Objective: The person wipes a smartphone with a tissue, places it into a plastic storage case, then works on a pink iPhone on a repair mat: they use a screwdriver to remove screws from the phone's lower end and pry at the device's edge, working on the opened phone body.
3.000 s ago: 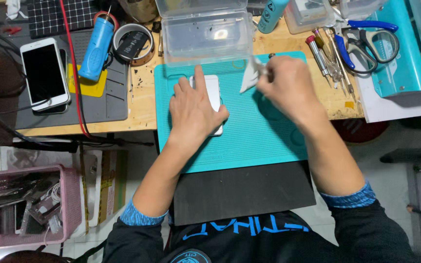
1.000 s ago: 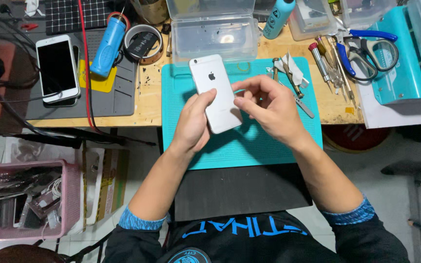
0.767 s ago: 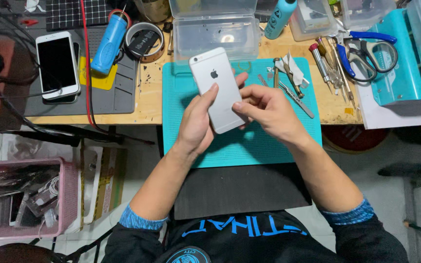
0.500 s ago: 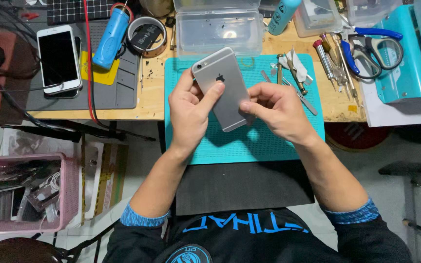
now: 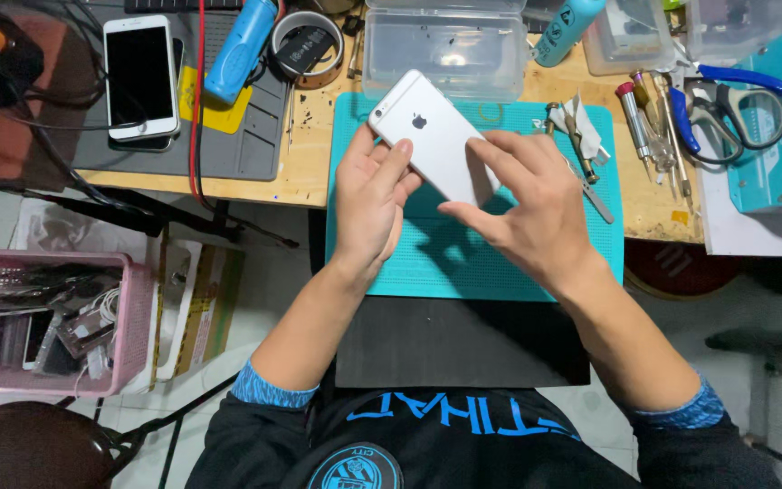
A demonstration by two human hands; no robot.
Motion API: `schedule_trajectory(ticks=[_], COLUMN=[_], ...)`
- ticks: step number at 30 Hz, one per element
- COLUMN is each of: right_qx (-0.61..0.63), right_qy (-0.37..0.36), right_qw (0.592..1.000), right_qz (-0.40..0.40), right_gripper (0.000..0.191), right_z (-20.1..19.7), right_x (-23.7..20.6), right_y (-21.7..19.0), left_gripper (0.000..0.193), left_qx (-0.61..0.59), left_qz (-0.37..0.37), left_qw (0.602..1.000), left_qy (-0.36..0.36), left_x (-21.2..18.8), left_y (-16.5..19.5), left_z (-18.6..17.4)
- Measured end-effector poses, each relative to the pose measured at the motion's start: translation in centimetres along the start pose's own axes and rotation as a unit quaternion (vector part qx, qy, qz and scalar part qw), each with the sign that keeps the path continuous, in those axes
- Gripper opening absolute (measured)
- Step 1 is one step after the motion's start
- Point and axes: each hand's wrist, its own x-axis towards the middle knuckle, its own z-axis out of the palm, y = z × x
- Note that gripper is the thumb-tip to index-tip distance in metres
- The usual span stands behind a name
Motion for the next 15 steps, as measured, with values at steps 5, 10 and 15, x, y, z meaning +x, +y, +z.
schedule_trajectory(ticks=[5, 10, 15], right_qx=[-0.043, -0.047, -0.044], right_qy=[-0.036, -0.103, -0.159], right_qw=[0.998, 0.993, 0.983], right_qz=[-0.039, -0.031, -0.08], right_gripper=[0.061, 0.045, 0.05], right_z=[0.3, -1.3, 0.2], right_x=[2.5, 7.9, 11.8], right_y=[1.3, 7.1, 11.3], left_gripper=[0.043, 0.05, 0.055], left_qx=[-0.034, 0.199, 0.445], left_qz=[0.019, 0.116, 0.146], left_qw=[0.999, 0.973, 0.882], left_qy=[0.008, -0.01, 0.057], left_x=[0.8, 2.5, 4.2], left_y=[-0.1, 1.8, 2.4], left_z=[0.0, -2.0, -3.3])
